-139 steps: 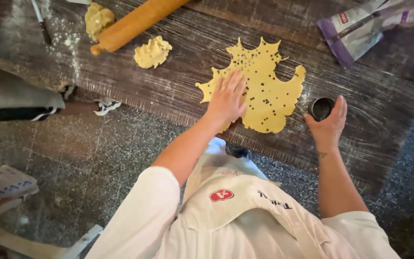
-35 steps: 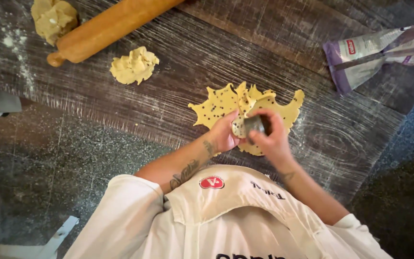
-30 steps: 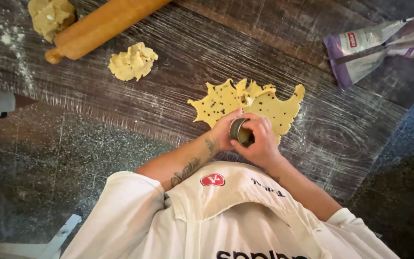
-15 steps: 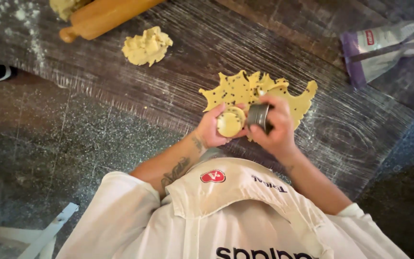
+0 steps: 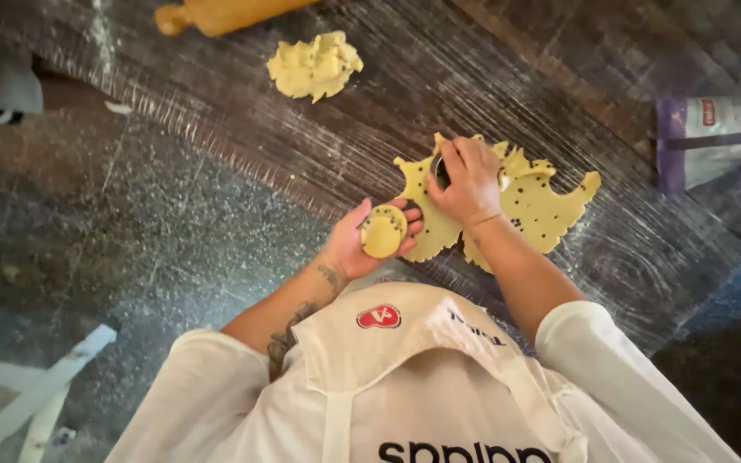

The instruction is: The person uses a circular cutter to cut shapes from a rolled-out sheet of dough containing dark specks. They then place the cut dough circles onto a black baking tray. The person also gathers the leftover dough scraps and rolls them out again with a rolling pin to continue cutting shapes.

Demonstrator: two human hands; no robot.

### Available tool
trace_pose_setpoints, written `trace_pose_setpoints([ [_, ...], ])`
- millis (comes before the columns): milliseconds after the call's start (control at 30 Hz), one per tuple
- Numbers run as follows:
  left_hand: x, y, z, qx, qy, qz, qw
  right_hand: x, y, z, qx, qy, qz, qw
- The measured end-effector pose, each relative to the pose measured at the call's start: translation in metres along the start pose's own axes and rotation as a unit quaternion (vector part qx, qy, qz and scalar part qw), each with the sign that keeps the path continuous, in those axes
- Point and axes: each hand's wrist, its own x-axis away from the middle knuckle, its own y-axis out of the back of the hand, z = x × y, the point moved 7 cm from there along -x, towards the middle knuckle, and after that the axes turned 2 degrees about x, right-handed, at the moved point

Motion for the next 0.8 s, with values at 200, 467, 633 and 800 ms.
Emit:
trace_pose_setpoints([
  [200, -0.031, 0.003, -0.017, -0.002, -0.003, 0.034, 0.999, -0.025, 0.023, 0.004, -0.044, 0.031, -0.019, 0.998],
  [467, -0.029, 0.000, 0.008, -0.041, 0.096, 0.017, 0.994, -0.038, 0.067, -0.031, -0.400, -0.421, 0.145, 0.801],
  [633, -0.024, 0.005, 0.021, -0.044, 0.115, 0.018, 0.992, -0.020, 0.115, -0.014, -0.439, -0.474, 0.137, 0.751],
  [800, -0.005, -0.002, 0.017, -0.036, 0.120, 0.034, 0.992, 0.091, 0.147, -0.062, -0.157, -0.406, 0.168, 0.885],
])
